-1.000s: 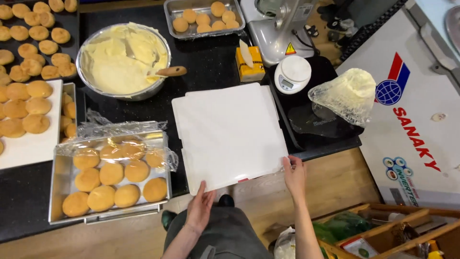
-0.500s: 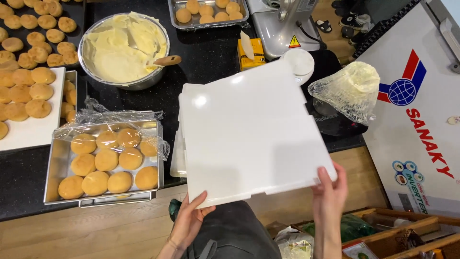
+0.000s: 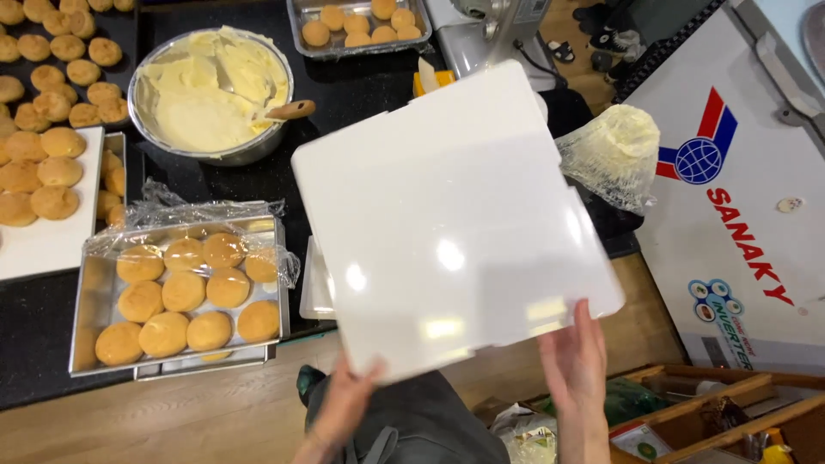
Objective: Arranging small round pastries onto white boards
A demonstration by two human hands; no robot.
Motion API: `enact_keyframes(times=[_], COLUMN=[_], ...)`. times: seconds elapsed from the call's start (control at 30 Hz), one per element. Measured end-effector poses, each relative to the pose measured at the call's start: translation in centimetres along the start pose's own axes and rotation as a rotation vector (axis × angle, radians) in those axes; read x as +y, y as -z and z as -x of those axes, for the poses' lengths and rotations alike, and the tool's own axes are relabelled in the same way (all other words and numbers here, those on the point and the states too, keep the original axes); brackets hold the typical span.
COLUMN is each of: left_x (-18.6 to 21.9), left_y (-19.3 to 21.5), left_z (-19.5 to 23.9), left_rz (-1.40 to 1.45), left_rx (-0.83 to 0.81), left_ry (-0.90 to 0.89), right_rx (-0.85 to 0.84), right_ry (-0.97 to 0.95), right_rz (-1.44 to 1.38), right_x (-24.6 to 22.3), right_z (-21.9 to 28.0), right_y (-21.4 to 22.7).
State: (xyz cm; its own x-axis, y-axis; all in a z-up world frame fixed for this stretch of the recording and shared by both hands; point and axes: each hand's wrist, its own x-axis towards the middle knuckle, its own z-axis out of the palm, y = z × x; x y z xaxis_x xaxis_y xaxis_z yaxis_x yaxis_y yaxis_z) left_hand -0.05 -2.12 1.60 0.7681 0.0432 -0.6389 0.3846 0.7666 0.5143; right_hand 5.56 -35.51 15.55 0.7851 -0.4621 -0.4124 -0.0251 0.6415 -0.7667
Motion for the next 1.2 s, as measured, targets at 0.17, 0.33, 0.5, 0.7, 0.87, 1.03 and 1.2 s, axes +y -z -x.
enact_keyframes(times=[0.17,0.33,0.5,0.7,0.87,1.03,1.2], left_x=[6.6,20.3,25.7,21.0,21.1,21.3,18.2], left_y=[-7.3,-14.5,-17.8,-12.8,-8.9,-9.0,-5.9], left_z=[5.9,11.1,4.7,-1.3,-4.4,-5.3,-10.0], left_rz=[-1.299,-1.160,-1.403,-0.736,-0.542,-0.568,-0.707], left_rx=[-0.949,-0.613,-0.149,-0.191,-0.054,-0.006,0.027], left_ry=[0.300,-0.980,-0.839,-0.247,-0.377,-0.415,-0.431], right_rx=[-0.092,-0.741,-1.172,-1.099,-0.848,-0.731,-0.499], right_ry=[0.523,0.542,0.229,0.693,1.156,1.062,0.302], right_rz=[0.436,1.038,1.588,1.575,1.325,1.283,1.292], right_x=[-11.5,-19.9,-14.1,-6.1,-7.5,-7.2,-2.2], right_z=[0.2,-3.7,-3.3,-9.9,-9.9,-9.9,-11.4], right_y=[-11.4,-25.3,-35.2,-34.3,-26.1,-18.9,-10.4])
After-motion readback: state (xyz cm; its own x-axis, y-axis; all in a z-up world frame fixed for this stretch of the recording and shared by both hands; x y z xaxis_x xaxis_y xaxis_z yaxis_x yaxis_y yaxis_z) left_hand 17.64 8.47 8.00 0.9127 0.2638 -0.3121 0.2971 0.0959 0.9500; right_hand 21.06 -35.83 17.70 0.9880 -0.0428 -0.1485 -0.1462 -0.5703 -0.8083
